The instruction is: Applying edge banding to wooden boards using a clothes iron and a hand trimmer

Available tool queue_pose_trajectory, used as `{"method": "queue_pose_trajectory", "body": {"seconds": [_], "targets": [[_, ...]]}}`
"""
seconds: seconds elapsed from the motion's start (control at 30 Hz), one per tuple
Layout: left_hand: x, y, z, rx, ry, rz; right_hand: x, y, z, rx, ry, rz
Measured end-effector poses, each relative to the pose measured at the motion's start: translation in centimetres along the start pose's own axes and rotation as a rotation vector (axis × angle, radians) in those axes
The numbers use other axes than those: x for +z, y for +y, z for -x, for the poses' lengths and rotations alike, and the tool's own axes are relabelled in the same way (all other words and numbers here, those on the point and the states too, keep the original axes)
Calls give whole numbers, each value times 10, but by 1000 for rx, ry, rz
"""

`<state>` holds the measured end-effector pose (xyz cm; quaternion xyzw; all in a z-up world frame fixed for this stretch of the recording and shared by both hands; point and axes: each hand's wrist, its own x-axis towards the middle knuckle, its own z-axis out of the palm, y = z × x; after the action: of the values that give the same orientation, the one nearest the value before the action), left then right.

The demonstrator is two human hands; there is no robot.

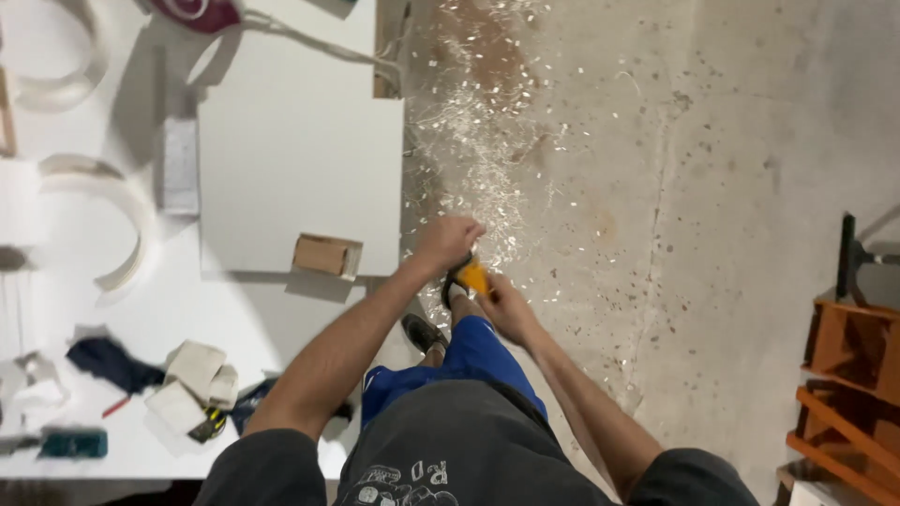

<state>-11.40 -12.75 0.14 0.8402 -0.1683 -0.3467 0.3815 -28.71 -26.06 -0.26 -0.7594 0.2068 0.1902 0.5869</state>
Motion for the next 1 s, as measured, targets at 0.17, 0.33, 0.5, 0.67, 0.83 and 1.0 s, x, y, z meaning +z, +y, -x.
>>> {"method": "queue_pose_trajectory", "body": {"seconds": [0.17, 0.33, 0.5, 0.67, 0.83, 1.0], "targets": [[-40, -32, 91, 6, 257, -102, 118, -31, 3, -407, -197, 428], [-106, -115, 176, -171, 731, 75, 231, -53, -36, -1104, 14, 407], [-139, -154, 265, -208, 1006, -109, 278, -54, -69, -1253, 34, 521], [-124, -162, 315, -358, 1025, 109, 220, -137, -74, -877, 265, 682], [-117, -156, 302, -327, 974, 140, 227, -106, -149, -836, 143, 749], [-127, -145, 260, -279, 875, 78, 182, -123, -104, -648, 91, 259]]}}
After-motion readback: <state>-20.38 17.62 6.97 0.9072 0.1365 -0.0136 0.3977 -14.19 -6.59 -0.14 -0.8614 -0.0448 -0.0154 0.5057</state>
